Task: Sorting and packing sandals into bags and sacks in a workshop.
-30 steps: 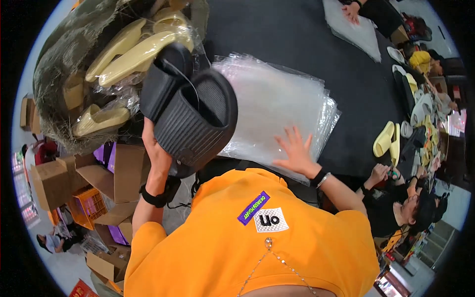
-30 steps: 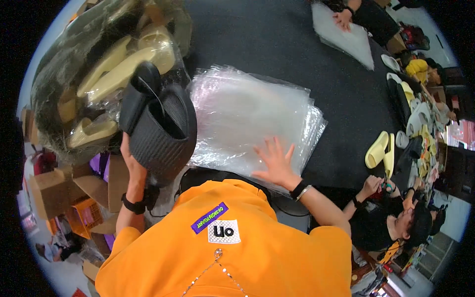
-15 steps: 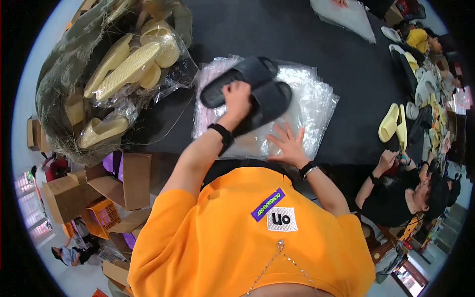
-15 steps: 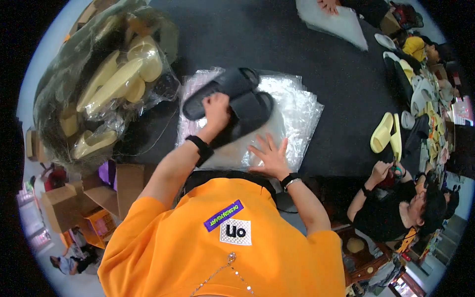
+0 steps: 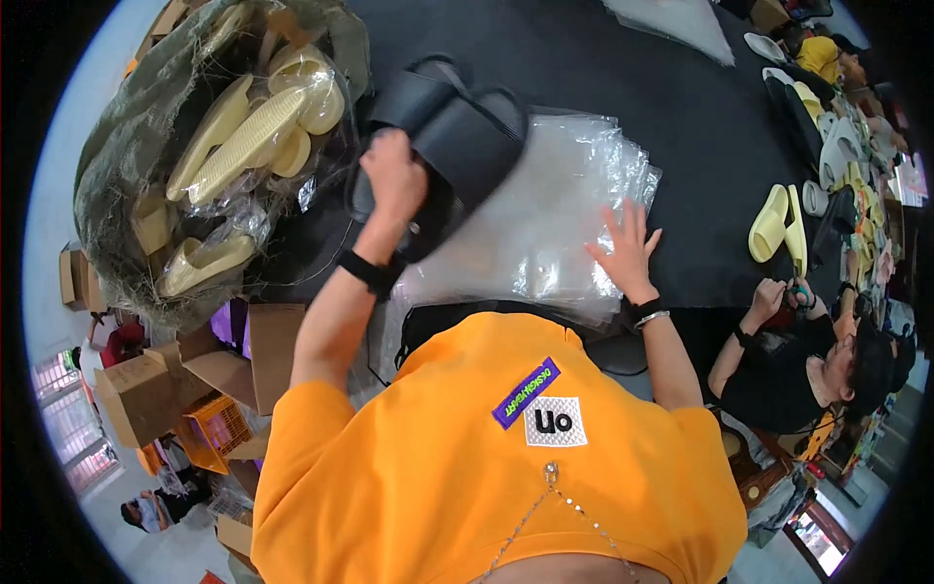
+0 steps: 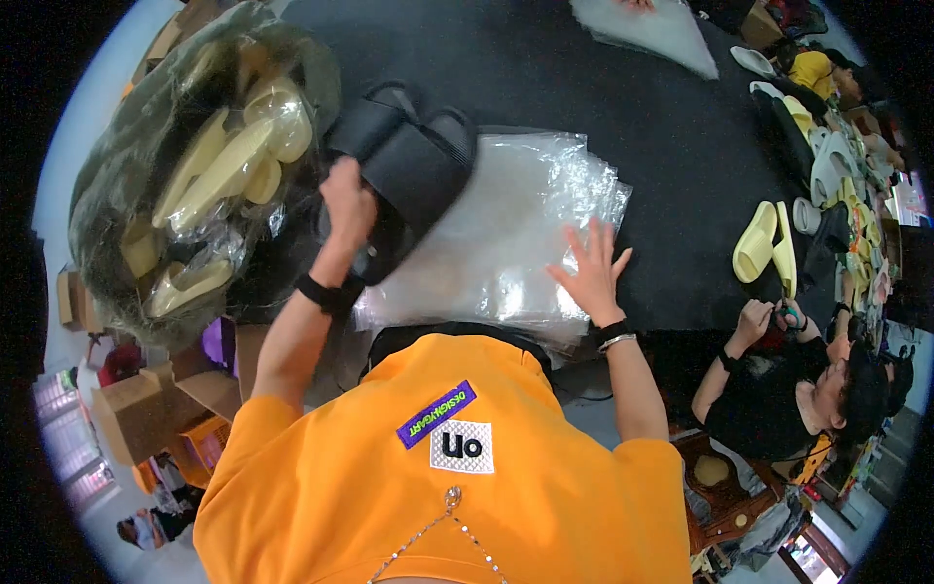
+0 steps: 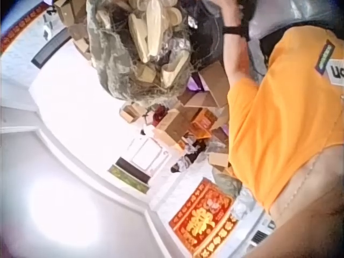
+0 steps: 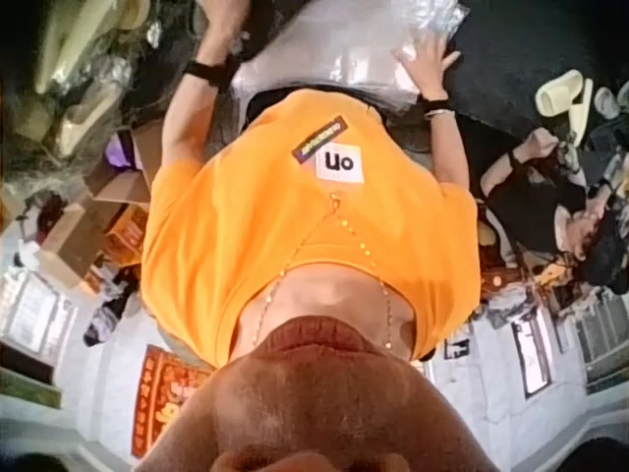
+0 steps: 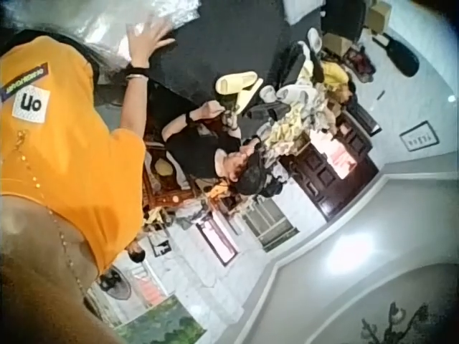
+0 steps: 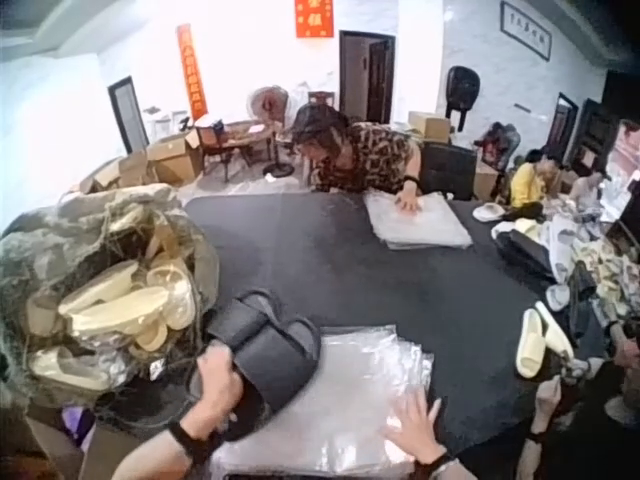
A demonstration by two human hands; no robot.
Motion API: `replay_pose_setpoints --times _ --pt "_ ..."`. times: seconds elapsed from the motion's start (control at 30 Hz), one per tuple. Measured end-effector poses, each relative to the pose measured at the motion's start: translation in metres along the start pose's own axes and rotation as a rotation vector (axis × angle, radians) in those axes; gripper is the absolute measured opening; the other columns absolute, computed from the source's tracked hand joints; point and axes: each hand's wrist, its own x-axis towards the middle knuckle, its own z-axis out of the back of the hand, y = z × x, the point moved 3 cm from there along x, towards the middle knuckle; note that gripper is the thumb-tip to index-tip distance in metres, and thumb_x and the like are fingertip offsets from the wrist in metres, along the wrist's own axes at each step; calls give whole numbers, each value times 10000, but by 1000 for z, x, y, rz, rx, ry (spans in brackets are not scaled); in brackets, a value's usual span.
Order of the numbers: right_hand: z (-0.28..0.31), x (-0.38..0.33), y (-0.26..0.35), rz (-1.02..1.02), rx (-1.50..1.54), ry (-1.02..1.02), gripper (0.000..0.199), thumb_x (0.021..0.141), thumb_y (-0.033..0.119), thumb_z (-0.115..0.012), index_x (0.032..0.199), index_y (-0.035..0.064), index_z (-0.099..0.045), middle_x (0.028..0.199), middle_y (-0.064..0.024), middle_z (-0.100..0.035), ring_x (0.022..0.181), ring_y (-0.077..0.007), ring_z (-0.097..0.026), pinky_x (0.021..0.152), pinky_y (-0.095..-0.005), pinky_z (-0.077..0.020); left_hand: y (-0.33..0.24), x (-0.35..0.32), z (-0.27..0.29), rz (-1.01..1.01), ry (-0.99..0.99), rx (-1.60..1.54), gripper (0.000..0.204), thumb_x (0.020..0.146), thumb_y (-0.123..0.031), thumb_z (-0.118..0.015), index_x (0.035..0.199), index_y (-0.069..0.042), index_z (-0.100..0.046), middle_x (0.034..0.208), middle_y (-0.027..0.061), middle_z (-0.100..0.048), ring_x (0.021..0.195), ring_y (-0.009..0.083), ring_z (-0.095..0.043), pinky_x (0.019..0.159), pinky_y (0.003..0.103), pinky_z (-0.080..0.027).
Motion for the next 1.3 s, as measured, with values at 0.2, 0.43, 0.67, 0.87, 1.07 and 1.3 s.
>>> replay_pose_setpoints --times 0.2,0.43,0.67,0.87,1.07,1.3 --pt "-44 10 -21 91 172 -11 720 727 486 -601 1334 221 -318 1425 -186 -77 1294 -426 -33 1018 -557 -76 -65 -104 -47 -394 239 -39 258 594 -101 -587 837 -56 -511 889 87 -511 940 262 -472 822 414 -318" --pt "-40 15 -10 43 111 67 771 705 515 -612 1343 211 -303 1422 -176 -83 1298 -412 -25 1031 -539 -47 41 -111 -42 -230 119 189 312 612 -62 -554 921 -37 -515 1058 113 -511 1060 269 -433 864 426 -309" --pt "-9 12 3 16 9 97 763 687 503 -625 1326 203 -334 1424 -184 -74 1314 -367 -16 992 -614 -16 57 -97 5 18 151 207 235 606 -12 -518 839 -9 -485 905 146 -500 938 322 -450 789 421 -335" --pt "-20 -17 36 346 -1 133 747 703 619 -512 1315 218 -359 1438 -120 -91 1323 -335 2 951 -667 13 -55 -56 14 -360 176 30 211 618 -1 -503 828 -16 -488 875 131 -493 938 305 -456 804 406 -325" --pt "-53 -29 34 396 -32 117 701 710 698 -416 1273 279 -420 1341 -91 -335 1272 -351 -188 940 -673 60 -116 -41 -98 -610 215 100 276 662 -70 -537 938 -73 -523 1000 47 -522 1018 232 -453 829 434 -316" --pt "-56 -28 27 346 -6 91 702 703 664 -474 1306 326 -352 1373 -67 -286 1285 -325 -173 947 -667 51 -73 -12 -109 -506 177 119 257 741 -96 -489 993 -95 -539 1120 28 -543 1077 222 -447 830 433 -330"
